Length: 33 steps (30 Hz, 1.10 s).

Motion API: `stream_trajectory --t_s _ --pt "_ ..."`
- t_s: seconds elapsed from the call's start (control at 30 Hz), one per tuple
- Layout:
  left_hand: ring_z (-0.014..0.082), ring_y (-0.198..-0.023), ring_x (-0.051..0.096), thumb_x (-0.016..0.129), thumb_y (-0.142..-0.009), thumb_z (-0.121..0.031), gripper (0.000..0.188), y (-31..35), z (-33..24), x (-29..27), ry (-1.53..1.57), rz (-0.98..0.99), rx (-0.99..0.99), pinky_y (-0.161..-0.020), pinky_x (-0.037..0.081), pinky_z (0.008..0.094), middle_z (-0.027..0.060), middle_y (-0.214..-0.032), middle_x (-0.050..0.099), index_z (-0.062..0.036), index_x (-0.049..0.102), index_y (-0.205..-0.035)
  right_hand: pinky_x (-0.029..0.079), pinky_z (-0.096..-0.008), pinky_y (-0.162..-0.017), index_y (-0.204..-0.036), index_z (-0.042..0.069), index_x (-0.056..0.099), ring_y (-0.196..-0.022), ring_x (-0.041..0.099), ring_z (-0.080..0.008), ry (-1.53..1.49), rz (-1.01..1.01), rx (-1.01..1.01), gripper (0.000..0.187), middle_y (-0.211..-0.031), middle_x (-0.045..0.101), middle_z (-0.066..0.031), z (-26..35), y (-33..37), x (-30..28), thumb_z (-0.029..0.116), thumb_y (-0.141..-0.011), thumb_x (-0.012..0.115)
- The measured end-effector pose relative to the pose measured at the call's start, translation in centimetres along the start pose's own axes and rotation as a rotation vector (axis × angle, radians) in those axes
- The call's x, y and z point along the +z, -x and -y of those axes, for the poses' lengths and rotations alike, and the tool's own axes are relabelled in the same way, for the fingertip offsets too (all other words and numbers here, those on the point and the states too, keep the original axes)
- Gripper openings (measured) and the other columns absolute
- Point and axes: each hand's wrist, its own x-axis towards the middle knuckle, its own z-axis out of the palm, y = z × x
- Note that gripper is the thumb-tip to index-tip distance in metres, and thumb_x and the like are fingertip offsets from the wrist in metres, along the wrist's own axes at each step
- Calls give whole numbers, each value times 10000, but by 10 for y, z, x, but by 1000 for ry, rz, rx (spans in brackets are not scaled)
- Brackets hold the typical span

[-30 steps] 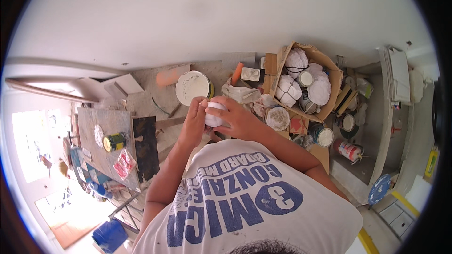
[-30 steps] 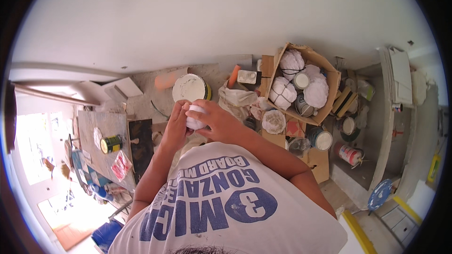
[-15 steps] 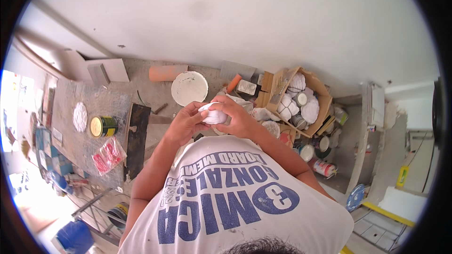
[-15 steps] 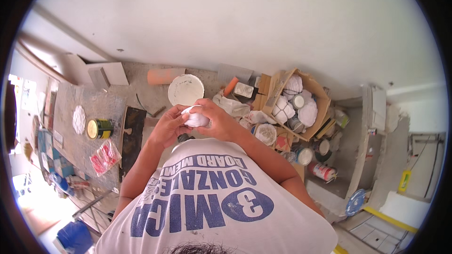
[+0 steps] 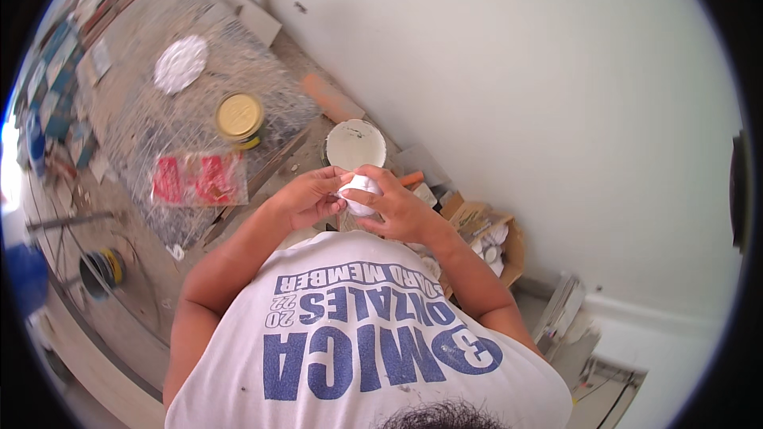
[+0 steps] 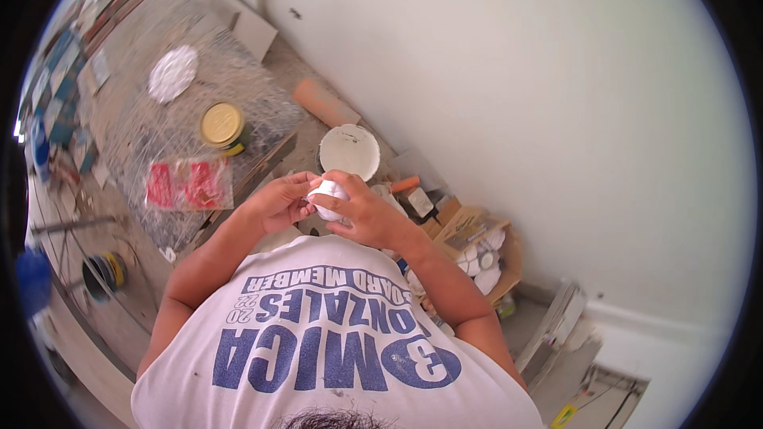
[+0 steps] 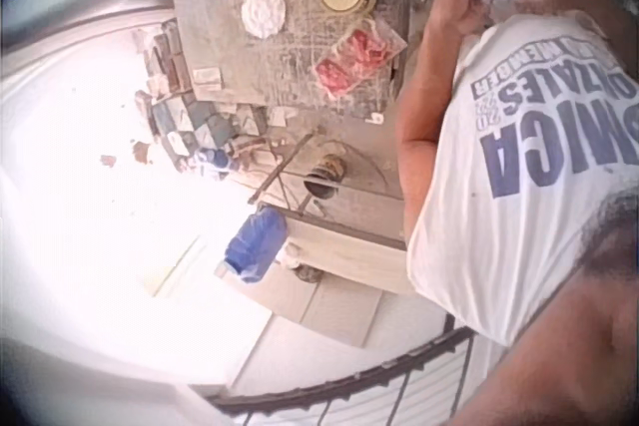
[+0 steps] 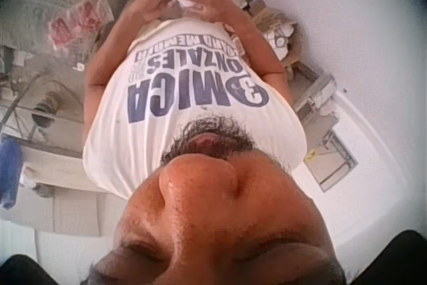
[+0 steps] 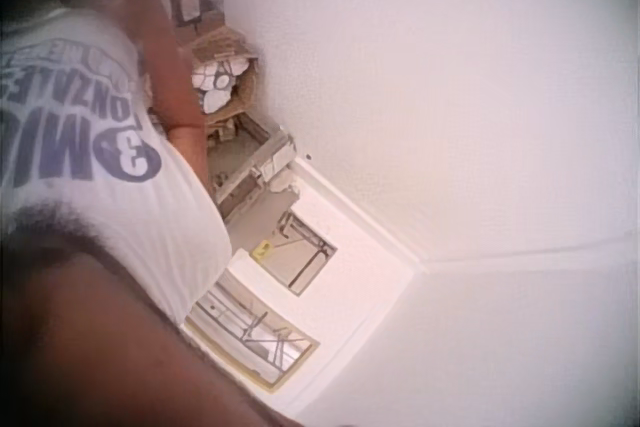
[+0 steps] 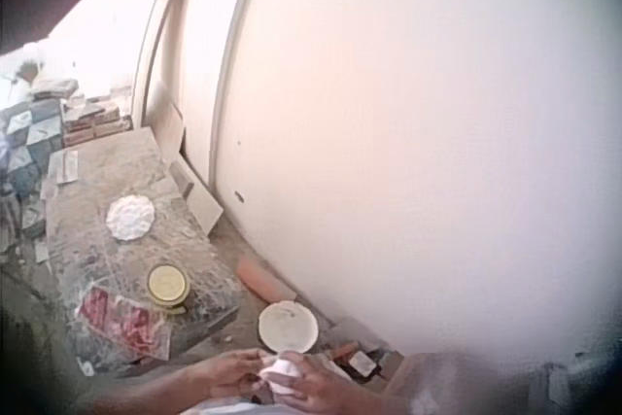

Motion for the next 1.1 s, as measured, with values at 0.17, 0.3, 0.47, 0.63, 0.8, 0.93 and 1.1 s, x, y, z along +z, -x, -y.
stream_trajectory --t_s 0.17,0.3,0.47,0.63,0.8,0.93,1.1 --pt "76 -690 659 612 -1041 -223 218 54 -15 -47 145 -40 96 -608 577 167 24 -948 677 -57 592 -1179 494 -433 -1038 -1365 125 557 -1277 519 -339 -42 152 -134 678 -1411 469 -135 9 -70 27 8 -748 813" --pt "90 -674 652 588 -1048 -285 341 101 -30 -62 192 -90 238 -551 544 191 40 -985 682 -72 559 -1314 503 -393 -1047 -1362 88 541 -1279 544 -252 -488 68 140 594 -1403 504 -128 0 -116 44 2 -824 776" --pt "92 -717 650 587 -1046 -312 420 145 -19 -89 157 -285 603 -588 533 214 44 -1090 666 -91 513 -1396 531 -404 -1021 -1383 64 506 -1206 617 -231 -1013 -57 337 593 -1304 602 -101 11 -163 49 49 -854 773" --pt "70 -776 634 681 -997 -217 305 160 -8 -88 -213 -373 774 -699 536 245 10 -1058 652 -68 647 -1261 577 -432 -949 -1389 92 492 -1201 630 -276 -1317 -23 355 620 -1314 597 -120 32 -171 57 134 -850 794" --pt "81 -875 633 759 -939 -165 299 147 -9 -73 -269 -348 908 -770 549 269 9 -1051 651 -44 688 -1203 604 -422 -875 -1404 139 493 -1201 621 -323 -1397 42 346 688 -1395 520 -164 27 -163 59 201 -813 841" --pt "123 -943 626 874 -797 -133 405 147 -13 -39 -426 -166 1228 -784 549 283 37 -1106 611 -51 702 -1154 526 -463 -1042 -1384 133 513 -1285 568 -313 -1552 170 225 657 -1439 472 -163 22 -146 58 167 -817 843" --pt "169 -922 638 927 -699 -141 479 130 -28 -10 -945 -241 1405 -747 559 296 72 -1133 582 -113 717 -1128 504 -436 -1065 -1363 126 539 -1294 553 -296 -1574 140 159 628 -1448 462 -177 16 -119 47 193 -821 849"
